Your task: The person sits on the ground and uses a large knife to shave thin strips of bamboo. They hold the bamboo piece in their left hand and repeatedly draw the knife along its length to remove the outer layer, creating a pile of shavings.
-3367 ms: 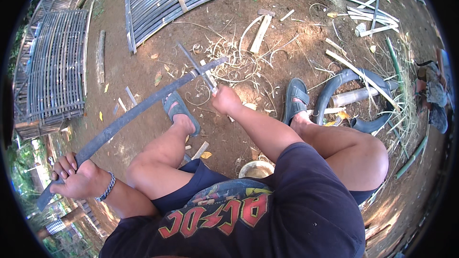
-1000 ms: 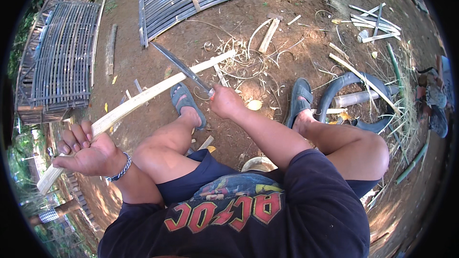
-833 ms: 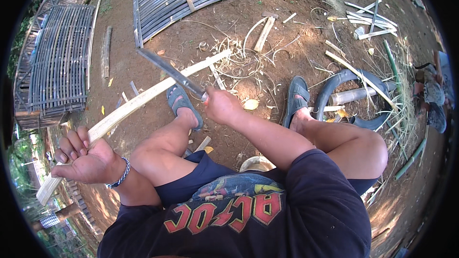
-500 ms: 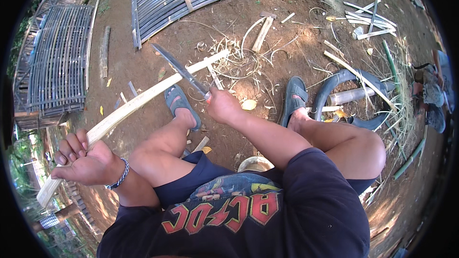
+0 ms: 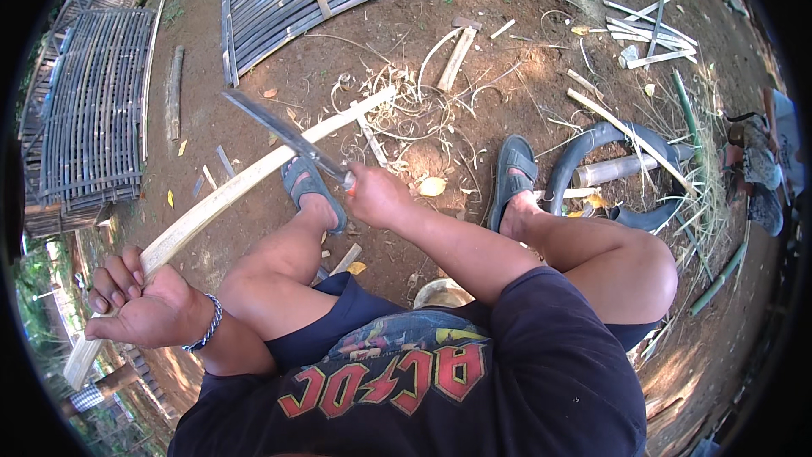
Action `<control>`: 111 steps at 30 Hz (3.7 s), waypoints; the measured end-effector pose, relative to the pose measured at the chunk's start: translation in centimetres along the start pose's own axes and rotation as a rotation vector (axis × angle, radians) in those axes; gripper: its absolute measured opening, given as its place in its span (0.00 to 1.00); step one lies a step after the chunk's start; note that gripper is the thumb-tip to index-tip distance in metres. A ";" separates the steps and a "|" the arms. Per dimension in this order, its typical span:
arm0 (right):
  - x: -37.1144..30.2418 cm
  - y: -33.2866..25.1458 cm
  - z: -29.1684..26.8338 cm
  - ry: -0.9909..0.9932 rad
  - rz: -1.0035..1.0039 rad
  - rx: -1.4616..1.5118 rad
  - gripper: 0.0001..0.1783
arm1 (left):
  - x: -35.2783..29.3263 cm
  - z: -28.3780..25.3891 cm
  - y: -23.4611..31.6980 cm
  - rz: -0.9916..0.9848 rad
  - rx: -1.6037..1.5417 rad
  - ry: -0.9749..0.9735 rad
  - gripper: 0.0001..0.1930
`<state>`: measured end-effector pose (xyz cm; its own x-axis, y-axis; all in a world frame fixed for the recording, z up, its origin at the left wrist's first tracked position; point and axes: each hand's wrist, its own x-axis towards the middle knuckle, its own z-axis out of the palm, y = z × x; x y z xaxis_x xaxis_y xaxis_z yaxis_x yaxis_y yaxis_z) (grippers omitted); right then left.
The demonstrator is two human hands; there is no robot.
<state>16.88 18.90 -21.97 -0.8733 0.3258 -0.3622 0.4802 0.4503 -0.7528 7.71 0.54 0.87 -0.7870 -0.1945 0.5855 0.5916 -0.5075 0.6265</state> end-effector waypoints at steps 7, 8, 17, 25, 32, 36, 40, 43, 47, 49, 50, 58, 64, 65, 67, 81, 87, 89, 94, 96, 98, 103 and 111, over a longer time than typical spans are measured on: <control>5.4 7.6 0.7 0.113 0.204 0.029 0.20 | -0.1 0.7 -1.6 -0.049 -0.060 -0.050 0.22; 5.3 6.5 0.1 0.129 0.193 0.051 0.20 | 0.2 0.6 -1.8 -0.042 -0.076 -0.052 0.22; 6.9 8.9 1.5 0.161 0.161 0.017 0.18 | 0.5 0.9 -1.0 -0.050 -0.057 -0.070 0.22; 4.4 5.1 0.5 -0.022 0.041 -0.059 0.21 | 1.2 -1.0 -1.1 -0.084 -0.070 -0.106 0.20; 10.0 11.9 0.3 0.082 0.326 -0.058 0.19 | 2.6 -0.8 -1.9 -0.120 -0.107 -0.093 0.20; 6.4 7.1 -0.5 -0.042 0.163 -0.056 0.19 | 2.8 -1.4 -1.7 -0.099 -0.058 -0.126 0.22; 10.4 11.4 -0.6 0.030 0.254 -0.073 0.19 | 3.9 -1.0 -2.0 -0.120 -0.045 -0.088 0.23; 14.0 15.7 -0.3 0.006 0.530 0.011 0.19 | 4.2 -1.2 -1.9 -0.128 -0.083 -0.104 0.23; 12.6 13.8 0.8 0.061 0.420 -0.007 0.21 | 4.3 -2.4 -2.6 -0.147 -0.122 -0.152 0.23; 10.7 10.9 0.2 -0.001 0.257 -0.022 0.23 | 4.8 -3.0 -1.8 -0.168 -0.115 -0.166 0.24; 10.0 10.9 -0.1 -0.037 0.172 -0.019 0.23 | 5.1 -3.0 -2.1 -0.181 -0.093 -0.140 0.26; 14.5 18.8 -0.5 -0.006 0.579 -0.052 0.19 | 5.7 -2.7 -2.4 -0.185 -0.060 -0.090 0.28; 11.8 16.6 -0.2 -0.015 0.501 -0.053 0.21 | 6.1 -3.8 -2.1 -0.180 -0.082 -0.175 0.23; 12.4 19.1 -0.3 0.021 0.575 -0.023 0.20 | 6.1 -3.7 -2.8 -0.194 -0.096 -0.167 0.23; 16.1 25.0 1.6 -0.058 0.458 -0.174 0.13 | 5.7 -3.7 -2.5 -0.183 -0.102 -0.202 0.22; 8.1 13.9 0.9 0.125 0.379 0.222 0.18 | 3.9 -2.3 -2.4 -0.140 -0.129 -0.154 0.19; 3.2 3.6 1.3 0.080 0.092 0.134 0.22 | 2.3 -1.9 -1.9 -0.075 -0.085 -0.079 0.19; 2.8 1.7 1.1 0.066 0.000 0.106 0.23 | 2.0 -2.1 -1.6 -0.073 -0.089 -0.080 0.19; 5.6 6.5 1.9 0.125 0.243 0.102 0.20 | 1.1 -1.4 -2.2 -0.011 0.007 0.004 0.19; 5.7 6.4 1.4 0.113 0.217 0.085 0.19 | 1.0 -1.6 -2.4 -0.005 0.021 0.013 0.19; 5.0 4.6 1.9 0.107 0.206 0.095 0.19 | 1.1 -1.6 -1.2 -0.004 -0.008 -0.027 0.19; 6.0 6.8 2.5 0.099 0.203 0.049 0.21 | 1.5 -1.4 -1.7 -0.061 -0.071 -0.063 0.18; 6.8 18.3 3.5 0.143 0.466 0.056 0.22 | 1.3 -1.4 -1.7 -0.062 -0.082 -0.041 0.19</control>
<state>19.45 26.42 -40.11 -0.5448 0.5949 -0.5910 0.8084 0.1854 -0.5587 5.44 -0.06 -0.19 -0.8129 -0.1270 0.5684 0.5242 -0.5850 0.6189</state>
